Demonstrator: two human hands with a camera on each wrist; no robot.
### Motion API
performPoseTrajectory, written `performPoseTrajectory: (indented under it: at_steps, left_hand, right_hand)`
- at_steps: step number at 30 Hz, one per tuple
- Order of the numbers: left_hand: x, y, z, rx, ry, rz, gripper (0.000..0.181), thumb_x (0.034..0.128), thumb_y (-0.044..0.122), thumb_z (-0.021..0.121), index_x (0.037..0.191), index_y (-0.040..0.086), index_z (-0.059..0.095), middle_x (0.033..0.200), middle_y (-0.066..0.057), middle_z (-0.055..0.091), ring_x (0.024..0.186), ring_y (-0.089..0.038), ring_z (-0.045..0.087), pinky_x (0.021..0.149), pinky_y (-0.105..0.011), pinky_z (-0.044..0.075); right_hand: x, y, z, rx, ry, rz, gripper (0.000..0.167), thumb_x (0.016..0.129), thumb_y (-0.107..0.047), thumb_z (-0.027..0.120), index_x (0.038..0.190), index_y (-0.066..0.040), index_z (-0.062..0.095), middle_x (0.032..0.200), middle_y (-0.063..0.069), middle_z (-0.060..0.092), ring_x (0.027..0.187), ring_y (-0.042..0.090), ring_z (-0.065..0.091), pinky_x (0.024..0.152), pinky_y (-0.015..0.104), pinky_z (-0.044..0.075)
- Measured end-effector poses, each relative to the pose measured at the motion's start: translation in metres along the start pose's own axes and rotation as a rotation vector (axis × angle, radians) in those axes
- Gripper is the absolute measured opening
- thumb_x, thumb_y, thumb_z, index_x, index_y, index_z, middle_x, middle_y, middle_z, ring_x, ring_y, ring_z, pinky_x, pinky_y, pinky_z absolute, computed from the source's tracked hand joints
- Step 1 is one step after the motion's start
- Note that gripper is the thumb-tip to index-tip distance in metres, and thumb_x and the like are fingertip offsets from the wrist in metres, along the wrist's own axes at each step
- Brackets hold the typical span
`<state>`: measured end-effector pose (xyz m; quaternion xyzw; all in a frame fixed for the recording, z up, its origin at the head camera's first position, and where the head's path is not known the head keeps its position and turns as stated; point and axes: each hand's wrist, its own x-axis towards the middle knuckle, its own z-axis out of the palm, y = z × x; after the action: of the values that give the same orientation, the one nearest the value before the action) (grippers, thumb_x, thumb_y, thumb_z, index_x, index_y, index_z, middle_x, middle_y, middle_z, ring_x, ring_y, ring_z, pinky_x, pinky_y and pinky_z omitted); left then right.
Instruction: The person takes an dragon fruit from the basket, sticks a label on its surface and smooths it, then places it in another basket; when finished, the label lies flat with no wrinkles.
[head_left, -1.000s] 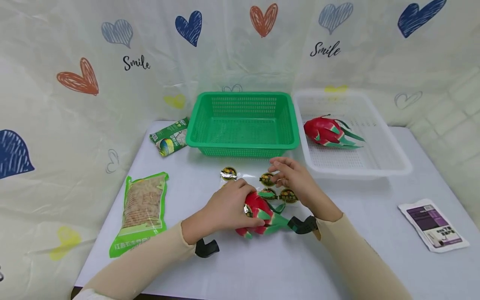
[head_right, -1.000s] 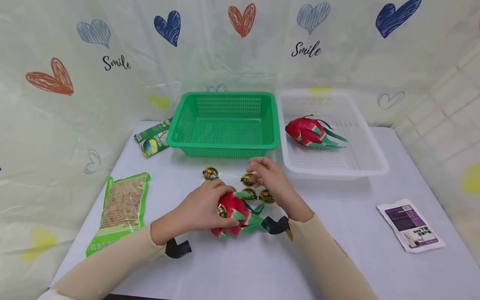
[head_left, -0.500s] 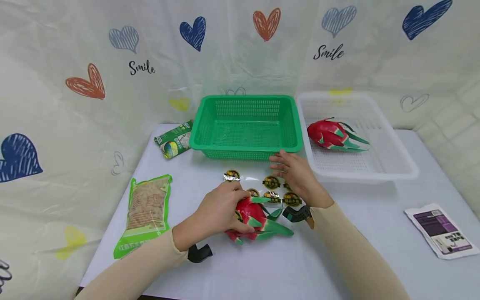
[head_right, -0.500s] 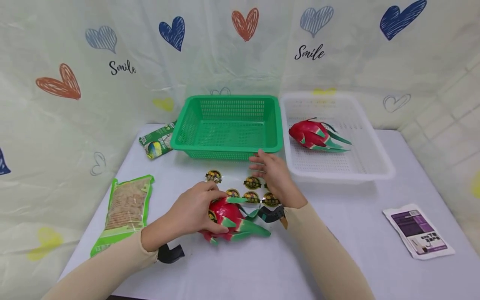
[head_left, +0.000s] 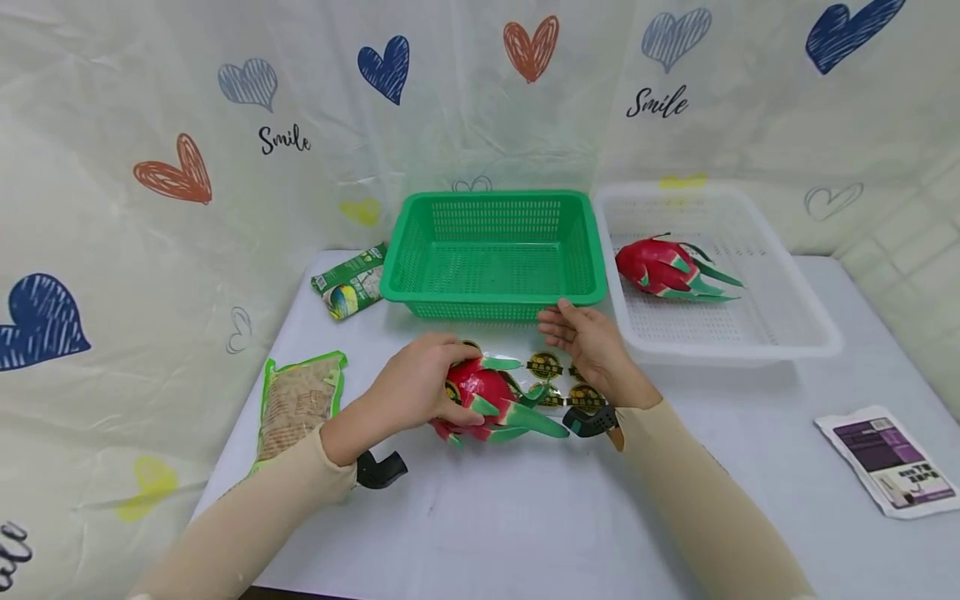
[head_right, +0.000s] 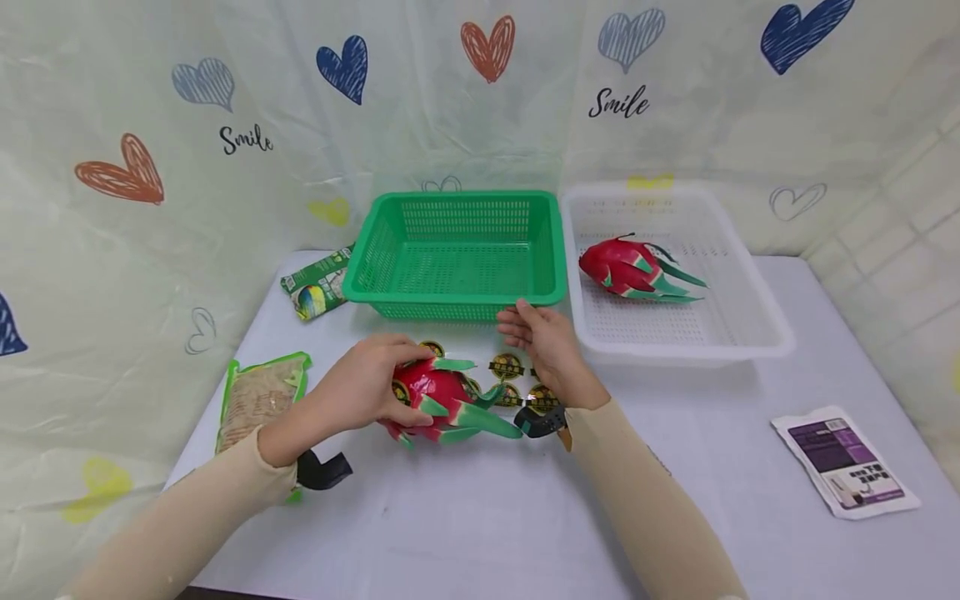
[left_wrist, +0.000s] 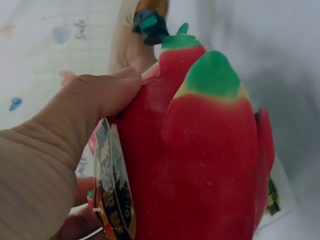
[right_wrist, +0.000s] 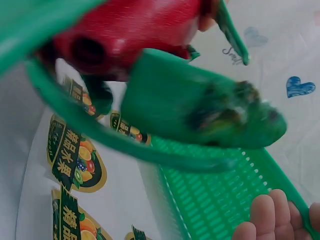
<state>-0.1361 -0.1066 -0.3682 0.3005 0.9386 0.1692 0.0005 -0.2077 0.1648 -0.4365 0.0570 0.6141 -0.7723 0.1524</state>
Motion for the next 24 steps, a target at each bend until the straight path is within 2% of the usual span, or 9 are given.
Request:
performPoseTrajectory:
  at_steps: [5, 10, 18, 24]
  left_hand:
    - [0.008, -0.009, -0.014, -0.054, -0.003, -0.038, 0.074, 0.0677, 0.046, 0.097, 0.128, 0.011, 0.073, 0.114, -0.004, 0.071, 0.103, -0.018, 0.064, 0.082, -0.032, 0.060]
    - [0.019, -0.018, -0.032, -0.078, 0.015, -0.046, 0.073, 0.0697, 0.042, 0.096, 0.130, 0.010, 0.072, 0.112, -0.006, 0.071, 0.098, -0.019, 0.064, 0.076, -0.031, 0.057]
    - [0.045, -0.034, -0.061, -0.068, 0.014, -0.066, 0.072, 0.0726, 0.043, 0.094, 0.133, 0.012, 0.071, 0.119, -0.007, 0.070, 0.103, -0.022, 0.062, 0.079, -0.036, 0.057]
    - [0.070, -0.048, -0.079, -0.106, 0.027, -0.103, 0.073, 0.0737, 0.041, 0.094, 0.136, 0.011, 0.069, 0.127, -0.009, 0.069, 0.111, -0.024, 0.061, 0.087, -0.040, 0.057]
  right_hand:
    - [0.001, -0.001, -0.002, 0.002, -0.006, -0.005, 0.041, 0.112, -0.034, 0.044, 0.130, 0.000, 0.057, 0.099, -0.012, 0.076, 0.096, 0.004, 0.071, 0.088, 0.019, 0.056]
    - [0.001, -0.002, -0.002, 0.012, -0.003, -0.006, 0.044, 0.111, -0.033, 0.046, 0.133, 0.003, 0.057, 0.100, -0.010, 0.077, 0.094, 0.004, 0.072, 0.088, 0.019, 0.057]
    - [0.003, -0.002, -0.002, 0.017, 0.017, -0.006, 0.044, 0.111, -0.032, 0.048, 0.133, 0.005, 0.058, 0.095, -0.011, 0.078, 0.092, 0.004, 0.073, 0.087, 0.018, 0.057]
    - [0.003, 0.001, -0.001, 0.059, 0.046, -0.012, 0.030, 0.109, -0.030, 0.052, 0.118, -0.003, 0.063, 0.092, -0.010, 0.077, 0.086, 0.005, 0.072, 0.084, 0.020, 0.058]
